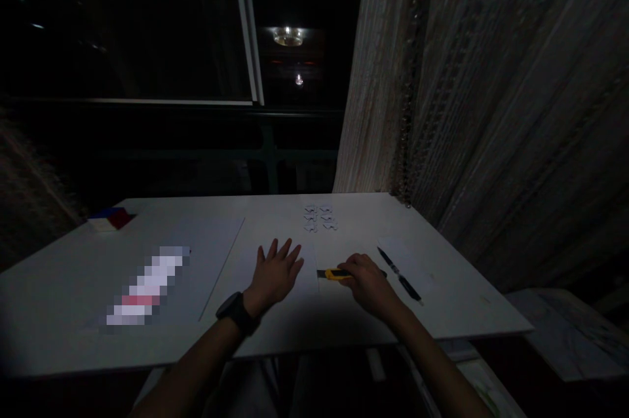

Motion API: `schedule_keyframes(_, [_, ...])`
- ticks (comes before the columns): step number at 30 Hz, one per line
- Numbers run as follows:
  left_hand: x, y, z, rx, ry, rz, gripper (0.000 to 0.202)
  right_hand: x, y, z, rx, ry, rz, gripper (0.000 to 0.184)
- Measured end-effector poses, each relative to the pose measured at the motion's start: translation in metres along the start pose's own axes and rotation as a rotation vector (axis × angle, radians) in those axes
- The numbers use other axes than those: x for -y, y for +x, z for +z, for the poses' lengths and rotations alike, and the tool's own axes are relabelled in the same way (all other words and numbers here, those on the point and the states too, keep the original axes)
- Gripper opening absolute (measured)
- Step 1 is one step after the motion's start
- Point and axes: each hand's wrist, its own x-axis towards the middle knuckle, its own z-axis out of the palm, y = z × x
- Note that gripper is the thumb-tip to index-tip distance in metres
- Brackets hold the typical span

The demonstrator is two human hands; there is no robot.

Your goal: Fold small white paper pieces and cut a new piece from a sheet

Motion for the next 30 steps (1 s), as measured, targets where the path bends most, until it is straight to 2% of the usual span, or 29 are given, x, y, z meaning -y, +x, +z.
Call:
schedule_keyframes(5, [-0.012,0.006,0.0,-0.029,0.015,0.025,0.052,-0.006,-0.002,-0.004,0.043,0.042,-0.025,0.029])
schedule_keyframes(11, [-0.009,0.005,0.002,0.026,-0.042,0.151,0.047,-0.001,-0.001,-0.009,0.059,0.062,-0.07,0.031])
schedule_keyframes(15, [-0.008,0.004,0.002,0.022,-0.055,0.198,0.048,0.004,0.0,-0.004,0.033,0.034,-0.126,0.038])
schedule_keyframes(18, [-0.009,0.004,0.002,0.025,-0.047,0.245,0.046,0.006,0.0,0.003,0.007,0.002,-0.155,0.03])
schedule_keyframes(26, [-0.009,0.003,0.007,0.026,0.044,0.188,0.049,0.002,-0.011,0.012,-0.058,-0.025,-0.189,0.027])
schedule_keyframes(30, [-0.011,0.003,0.007,0.011,0.062,0.214,0.057,0.005,-0.013,0.012,-0.077,-0.045,-0.191,0.026])
